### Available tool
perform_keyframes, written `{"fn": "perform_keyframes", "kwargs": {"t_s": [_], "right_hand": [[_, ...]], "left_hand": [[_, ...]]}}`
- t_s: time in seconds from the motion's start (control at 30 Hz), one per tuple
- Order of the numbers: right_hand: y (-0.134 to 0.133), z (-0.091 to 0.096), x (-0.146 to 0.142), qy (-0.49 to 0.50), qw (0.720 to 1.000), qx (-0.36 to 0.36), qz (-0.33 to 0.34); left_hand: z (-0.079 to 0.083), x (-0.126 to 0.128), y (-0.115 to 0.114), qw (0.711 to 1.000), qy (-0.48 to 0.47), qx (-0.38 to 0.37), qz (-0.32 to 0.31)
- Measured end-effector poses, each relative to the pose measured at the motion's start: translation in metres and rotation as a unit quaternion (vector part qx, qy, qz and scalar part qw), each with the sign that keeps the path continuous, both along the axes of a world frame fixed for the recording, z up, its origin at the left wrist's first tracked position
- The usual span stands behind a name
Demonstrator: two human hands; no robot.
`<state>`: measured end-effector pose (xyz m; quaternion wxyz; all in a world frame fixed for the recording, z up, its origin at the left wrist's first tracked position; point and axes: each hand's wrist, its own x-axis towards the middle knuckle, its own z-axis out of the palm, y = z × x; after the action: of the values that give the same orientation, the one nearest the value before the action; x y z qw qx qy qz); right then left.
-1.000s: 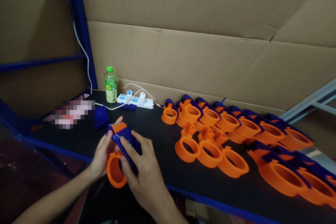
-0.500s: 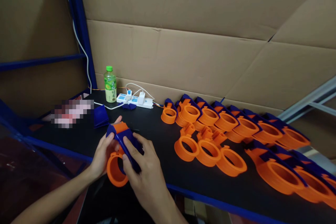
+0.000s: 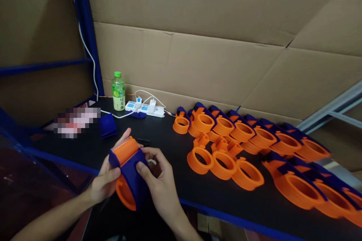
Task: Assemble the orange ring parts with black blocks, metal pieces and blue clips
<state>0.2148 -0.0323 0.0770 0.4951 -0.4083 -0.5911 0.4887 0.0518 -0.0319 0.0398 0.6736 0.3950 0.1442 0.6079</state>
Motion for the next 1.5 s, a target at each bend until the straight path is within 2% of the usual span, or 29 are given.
{"fn": "perform_keyframes", "kwargs": {"t_s": [0.2,0.4,0.73,0.87,0.97,1.03,1.13,1.2,1.27,1.33,1.4,1.47,1.5], "right_hand": [[0.001,-0.006,-0.002,0.056,0.997,-0.042,0.024],[-0.007,-0.003,-0.004,0.094,0.993,-0.073,0.028],[-0.006,0.001,-0.002,0.100,0.990,-0.090,0.048],[-0.002,-0.001,0.000,0.044,0.997,-0.059,0.038],[-0.004,-0.001,0.002,-0.071,0.997,0.033,-0.011],[-0.010,-0.001,0.004,-0.171,0.976,0.124,-0.056],[-0.025,-0.005,0.003,-0.331,0.906,0.252,-0.077],[-0.033,-0.010,-0.002,-0.419,0.852,0.307,-0.062],[-0.034,-0.015,-0.007,-0.466,0.816,0.334,-0.071],[-0.029,-0.015,-0.008,-0.471,0.811,0.335,-0.094],[-0.022,-0.006,0.001,-0.453,0.823,0.327,-0.103],[-0.015,0.011,0.023,-0.436,0.827,0.329,-0.134],[-0.013,0.021,0.039,-0.434,0.818,0.337,-0.169]], "left_hand": [[-0.006,-0.002,0.005,1.000,-0.006,0.000,-0.012],[-0.005,-0.005,0.001,1.000,-0.004,0.008,-0.022],[-0.003,-0.008,-0.001,0.999,0.010,0.032,-0.027],[-0.003,-0.009,0.002,0.999,0.027,0.026,-0.026],[-0.005,-0.003,0.005,1.000,0.011,0.011,0.015],[-0.004,0.002,0.006,0.998,-0.014,-0.009,0.059],[0.001,0.009,0.007,0.989,-0.029,-0.062,0.132],[0.003,0.011,0.009,0.982,-0.021,-0.086,0.166],[0.001,0.011,0.012,0.979,-0.007,-0.095,0.180],[-0.005,0.011,0.019,0.981,0.010,-0.087,0.174],[-0.013,0.010,0.027,0.986,0.032,-0.060,0.153],[-0.021,0.010,0.036,0.978,0.061,-0.014,0.201],[-0.023,0.010,0.040,0.970,0.081,0.003,0.229]]}}
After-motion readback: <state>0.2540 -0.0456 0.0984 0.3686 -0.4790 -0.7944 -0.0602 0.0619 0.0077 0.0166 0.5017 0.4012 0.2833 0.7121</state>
